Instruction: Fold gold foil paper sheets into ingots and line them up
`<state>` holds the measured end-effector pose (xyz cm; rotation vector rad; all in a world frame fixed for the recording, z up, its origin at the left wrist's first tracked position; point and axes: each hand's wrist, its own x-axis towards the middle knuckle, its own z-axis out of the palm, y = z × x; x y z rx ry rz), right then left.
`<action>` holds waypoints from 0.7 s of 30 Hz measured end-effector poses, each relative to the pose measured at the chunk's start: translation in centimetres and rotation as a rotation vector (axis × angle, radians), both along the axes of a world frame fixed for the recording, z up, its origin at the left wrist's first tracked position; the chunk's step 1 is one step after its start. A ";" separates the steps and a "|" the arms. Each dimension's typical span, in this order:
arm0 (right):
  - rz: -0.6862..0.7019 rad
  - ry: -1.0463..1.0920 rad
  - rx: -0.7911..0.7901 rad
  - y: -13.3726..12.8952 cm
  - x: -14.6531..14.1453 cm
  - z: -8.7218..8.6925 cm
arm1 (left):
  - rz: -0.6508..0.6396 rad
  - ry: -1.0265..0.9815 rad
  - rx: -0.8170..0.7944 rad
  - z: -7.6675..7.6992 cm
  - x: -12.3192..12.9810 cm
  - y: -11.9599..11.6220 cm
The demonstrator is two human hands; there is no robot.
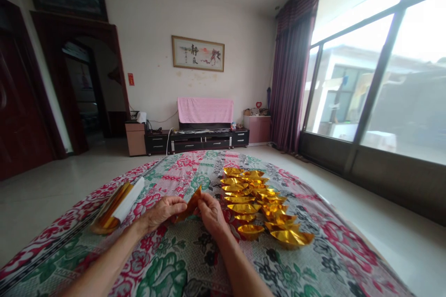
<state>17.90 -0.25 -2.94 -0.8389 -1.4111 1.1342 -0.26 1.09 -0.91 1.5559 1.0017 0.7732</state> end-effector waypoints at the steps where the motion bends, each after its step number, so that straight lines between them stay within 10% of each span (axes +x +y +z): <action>1: 0.006 -0.001 -0.005 0.0 0.0 -0.1 | -0.005 -0.001 0.001 0.0 0.1 0.0; 21: 0.034 0.089 -0.069 -0.6 -0.2 0.8 | -0.092 -0.011 -0.007 0.3 0.5 -0.5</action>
